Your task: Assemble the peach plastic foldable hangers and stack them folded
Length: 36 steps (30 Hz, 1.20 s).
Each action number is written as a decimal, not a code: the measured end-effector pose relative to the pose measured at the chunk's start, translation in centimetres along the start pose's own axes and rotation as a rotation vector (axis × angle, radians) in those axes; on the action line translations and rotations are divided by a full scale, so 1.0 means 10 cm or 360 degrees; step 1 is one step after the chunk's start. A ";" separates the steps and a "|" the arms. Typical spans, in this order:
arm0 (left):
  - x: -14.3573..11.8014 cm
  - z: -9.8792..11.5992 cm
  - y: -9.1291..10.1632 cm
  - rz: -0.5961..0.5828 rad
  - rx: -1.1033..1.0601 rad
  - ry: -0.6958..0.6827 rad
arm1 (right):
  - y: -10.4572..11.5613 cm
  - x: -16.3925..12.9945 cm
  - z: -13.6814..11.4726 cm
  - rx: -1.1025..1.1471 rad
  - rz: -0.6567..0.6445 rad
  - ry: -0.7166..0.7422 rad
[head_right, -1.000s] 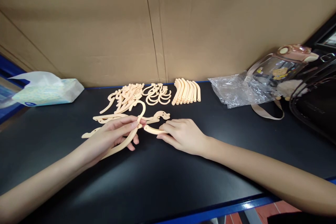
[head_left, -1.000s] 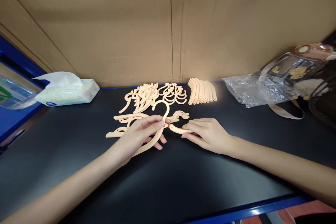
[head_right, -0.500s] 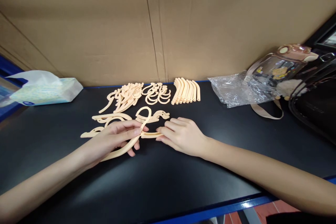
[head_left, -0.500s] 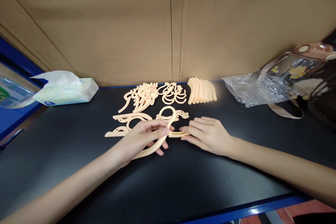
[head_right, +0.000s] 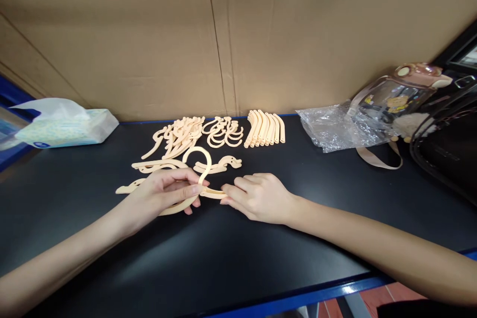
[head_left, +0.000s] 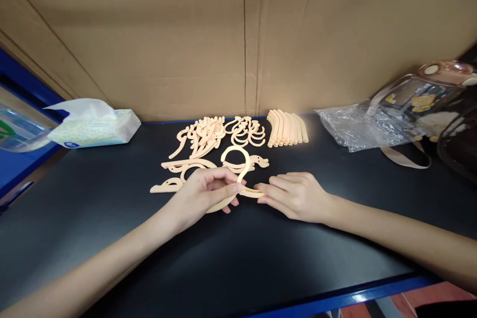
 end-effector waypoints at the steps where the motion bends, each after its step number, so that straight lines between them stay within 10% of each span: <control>1: 0.00 0.00 0.00 0.0011 0.0039 -0.0001 | 0.00 0.00 0.00 0.0003 -0.0007 -0.0002; 22: -0.03 0.13 0.03 0.0159 0.1034 -0.0240 | -0.15 0.01 0.05 0.0144 -0.0246 -0.0114; 36: -0.09 0.08 -0.19 0.0165 0.1872 -0.0403 | -0.05 0.02 0.13 0.0381 -0.0042 -0.0086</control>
Point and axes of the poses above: each hand's wrist, its own x-axis towards the middle knuckle, its own y-axis out of the back of the hand, z = x × y, the point moved 8 cm from there along x, towards the middle knuckle, and after that the axes turned 12 degrees about -z, right-handed, at the moved point
